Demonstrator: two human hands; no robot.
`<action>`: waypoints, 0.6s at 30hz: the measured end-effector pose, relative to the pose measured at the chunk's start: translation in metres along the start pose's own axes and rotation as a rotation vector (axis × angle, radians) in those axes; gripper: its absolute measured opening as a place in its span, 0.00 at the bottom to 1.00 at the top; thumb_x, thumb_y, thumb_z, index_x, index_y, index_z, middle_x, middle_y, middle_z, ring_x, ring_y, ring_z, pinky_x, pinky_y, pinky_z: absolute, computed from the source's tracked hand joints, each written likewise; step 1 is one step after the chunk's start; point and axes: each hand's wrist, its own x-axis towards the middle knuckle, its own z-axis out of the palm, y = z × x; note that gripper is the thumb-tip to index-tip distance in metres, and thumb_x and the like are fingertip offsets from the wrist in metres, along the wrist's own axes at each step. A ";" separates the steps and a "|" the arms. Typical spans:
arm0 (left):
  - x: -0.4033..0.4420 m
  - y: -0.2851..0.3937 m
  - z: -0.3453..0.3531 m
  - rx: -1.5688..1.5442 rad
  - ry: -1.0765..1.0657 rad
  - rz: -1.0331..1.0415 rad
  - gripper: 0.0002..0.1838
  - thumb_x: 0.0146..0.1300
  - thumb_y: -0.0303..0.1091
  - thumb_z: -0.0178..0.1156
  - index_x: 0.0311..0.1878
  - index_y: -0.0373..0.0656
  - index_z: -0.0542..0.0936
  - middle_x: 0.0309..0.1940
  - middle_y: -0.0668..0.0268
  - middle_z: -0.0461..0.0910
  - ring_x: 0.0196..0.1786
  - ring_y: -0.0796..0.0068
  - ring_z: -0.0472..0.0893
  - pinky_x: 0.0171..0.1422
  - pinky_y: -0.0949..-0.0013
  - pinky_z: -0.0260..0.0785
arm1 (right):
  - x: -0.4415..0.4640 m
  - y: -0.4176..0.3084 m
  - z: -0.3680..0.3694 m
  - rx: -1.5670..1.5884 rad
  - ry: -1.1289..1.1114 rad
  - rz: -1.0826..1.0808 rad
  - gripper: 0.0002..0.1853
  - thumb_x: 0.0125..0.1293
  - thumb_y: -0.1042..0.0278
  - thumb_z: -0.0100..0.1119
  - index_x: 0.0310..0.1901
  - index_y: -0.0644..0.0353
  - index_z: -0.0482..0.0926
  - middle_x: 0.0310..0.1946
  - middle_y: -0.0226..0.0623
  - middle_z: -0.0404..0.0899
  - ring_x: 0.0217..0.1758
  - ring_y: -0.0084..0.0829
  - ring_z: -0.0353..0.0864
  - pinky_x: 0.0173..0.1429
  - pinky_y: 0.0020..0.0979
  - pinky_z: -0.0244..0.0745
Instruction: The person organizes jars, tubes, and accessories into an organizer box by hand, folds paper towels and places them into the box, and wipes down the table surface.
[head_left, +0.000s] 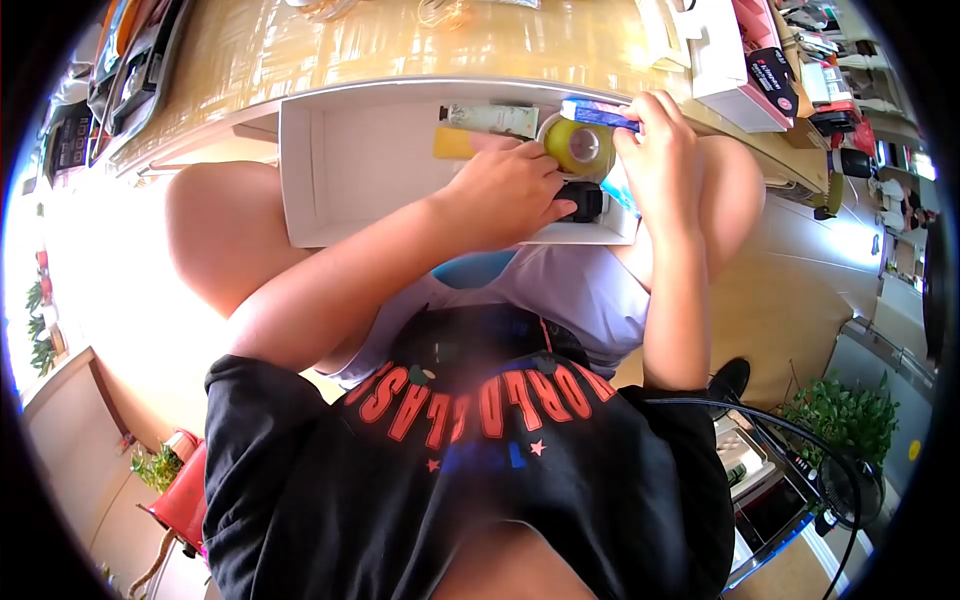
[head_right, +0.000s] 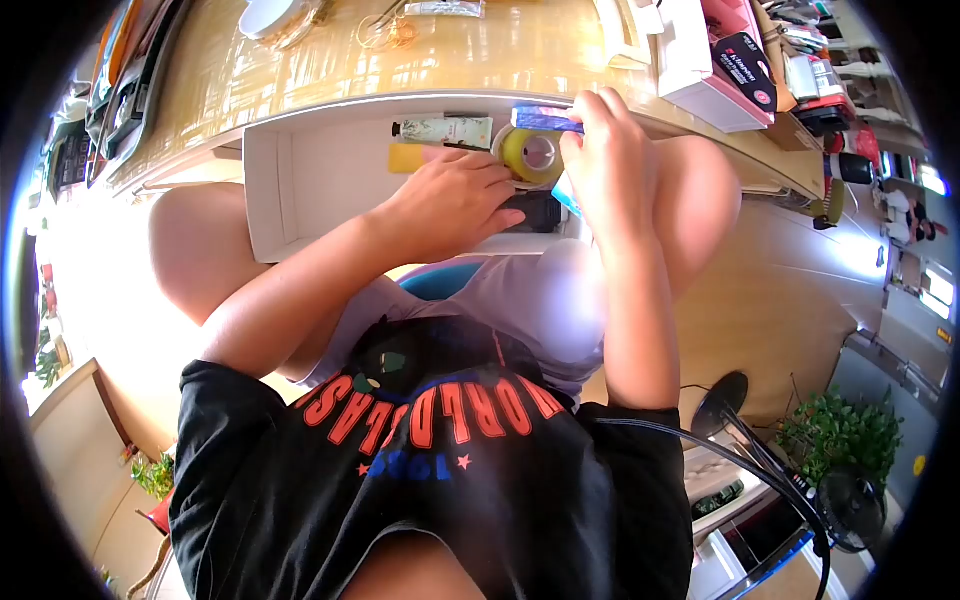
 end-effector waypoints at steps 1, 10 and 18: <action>0.001 0.001 -0.001 -0.011 -0.038 0.004 0.17 0.74 0.45 0.59 0.42 0.40 0.84 0.45 0.58 0.85 0.55 0.58 0.82 0.66 0.57 0.71 | 0.000 -0.001 -0.001 -0.006 0.004 0.000 0.08 0.59 0.78 0.66 0.38 0.63 0.76 0.39 0.44 0.80 0.44 0.51 0.83 0.45 0.47 0.77; -0.001 -0.005 0.006 -0.037 0.025 0.101 0.15 0.75 0.42 0.58 0.47 0.39 0.83 0.47 0.57 0.83 0.52 0.56 0.83 0.65 0.56 0.72 | 0.003 -0.001 0.000 -0.009 0.016 -0.054 0.10 0.57 0.81 0.67 0.38 0.64 0.76 0.38 0.46 0.81 0.43 0.53 0.83 0.45 0.48 0.77; -0.003 -0.007 0.010 -0.148 0.026 0.115 0.13 0.73 0.38 0.58 0.51 0.39 0.82 0.48 0.57 0.83 0.49 0.52 0.83 0.64 0.55 0.73 | 0.003 0.000 0.001 -0.003 -0.001 -0.048 0.10 0.57 0.80 0.68 0.39 0.63 0.77 0.39 0.44 0.81 0.44 0.53 0.83 0.45 0.48 0.78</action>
